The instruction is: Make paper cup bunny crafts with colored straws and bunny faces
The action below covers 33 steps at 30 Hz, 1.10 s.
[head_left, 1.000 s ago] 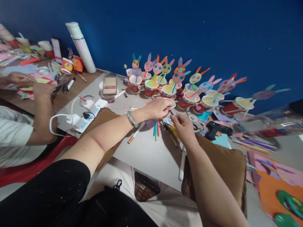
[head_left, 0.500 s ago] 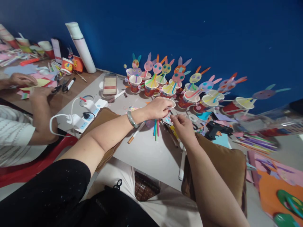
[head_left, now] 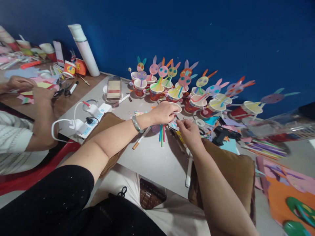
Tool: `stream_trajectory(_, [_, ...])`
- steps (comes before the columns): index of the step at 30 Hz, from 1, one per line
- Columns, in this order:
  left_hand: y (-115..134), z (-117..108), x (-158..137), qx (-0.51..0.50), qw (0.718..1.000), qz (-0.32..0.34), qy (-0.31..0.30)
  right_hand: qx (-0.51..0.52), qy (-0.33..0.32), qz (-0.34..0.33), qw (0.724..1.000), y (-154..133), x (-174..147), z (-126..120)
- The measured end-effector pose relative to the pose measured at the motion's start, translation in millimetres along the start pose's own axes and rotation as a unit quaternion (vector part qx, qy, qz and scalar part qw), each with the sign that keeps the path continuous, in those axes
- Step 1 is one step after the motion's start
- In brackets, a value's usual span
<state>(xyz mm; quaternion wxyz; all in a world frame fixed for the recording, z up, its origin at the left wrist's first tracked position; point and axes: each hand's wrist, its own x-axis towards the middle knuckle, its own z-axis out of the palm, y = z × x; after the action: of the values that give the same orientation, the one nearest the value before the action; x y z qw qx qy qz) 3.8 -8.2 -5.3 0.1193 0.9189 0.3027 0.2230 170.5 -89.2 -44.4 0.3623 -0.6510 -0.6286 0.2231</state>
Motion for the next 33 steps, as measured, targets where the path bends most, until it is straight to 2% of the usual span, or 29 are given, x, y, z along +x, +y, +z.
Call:
stream_trajectory(2, [-0.4,0.5,0.1,-0.002,1.0,0.003,0.001,-0.085,0.042,-0.002,0.995,-2.4,-3.4,1.2])
stream_trajectory(4, [-0.6,0.6,0.3,0.001,1.0,0.0,0.001,-0.185,0.085,-0.001,0.979,-5.5,-7.6,2.5])
stream_trajectory(6, [-0.3,0.2,0.4,0.006,1.0,-0.004,0.001,-0.219,0.098,-0.002,0.971,-7.0,-9.1,3.0])
stream_trajectory(8, [0.2,-0.1,0.5,0.01,1.0,-0.007,-0.001,-0.166,0.077,-0.008,0.983,-6.3,-6.9,2.3])
stream_trajectory(10, [0.7,-0.1,0.5,0.012,1.0,-0.004,-0.003,-0.069,0.032,-0.007,0.997,-4.4,-3.0,1.1])
stream_trajectory(12, [1.0,0.3,0.6,0.013,1.0,0.002,-0.001,-0.016,0.002,0.0,1.0,-3.0,-0.7,0.3])
stream_trajectory(14, [1.0,0.5,0.6,0.016,1.0,0.006,0.001,-0.056,0.02,0.0,0.998,-3.1,-2.0,0.5])
stream_trajectory(17, [1.1,0.2,0.5,0.02,1.0,0.003,-0.002,-0.182,0.081,-0.006,0.98,-4.8,-7.3,2.2])
stream_trajectory(19, [0.9,-0.1,0.4,0.019,1.0,0.0,-0.004,-0.201,0.094,-0.008,0.975,-4.8,-8.4,2.9])
stream_trajectory(22, [0.4,0.4,0.2,0.015,1.0,0.002,-0.004,-0.076,0.042,-0.011,0.996,-2.1,-3.7,2.6])
stream_trajectory(25, [-0.6,1.9,0.1,0.013,1.0,0.005,-0.002,0.05,-0.019,0.006,0.999,-0.1,1.2,1.9])
stream_trajectory(27, [-1.0,2.8,0.2,0.015,1.0,0.007,0.0,0.025,-0.005,0.005,1.0,-1.0,0.3,1.8])
stream_trajectory(31, [-0.9,2.4,0.4,0.024,1.0,0.006,-0.002,-0.139,0.08,-0.013,0.987,-4.7,-5.9,2.6])
stream_trajectory(33, [-0.4,1.8,0.5,0.029,1.0,0.001,-0.006,-0.13,0.076,-0.015,0.988,-4.4,-5.6,3.0])
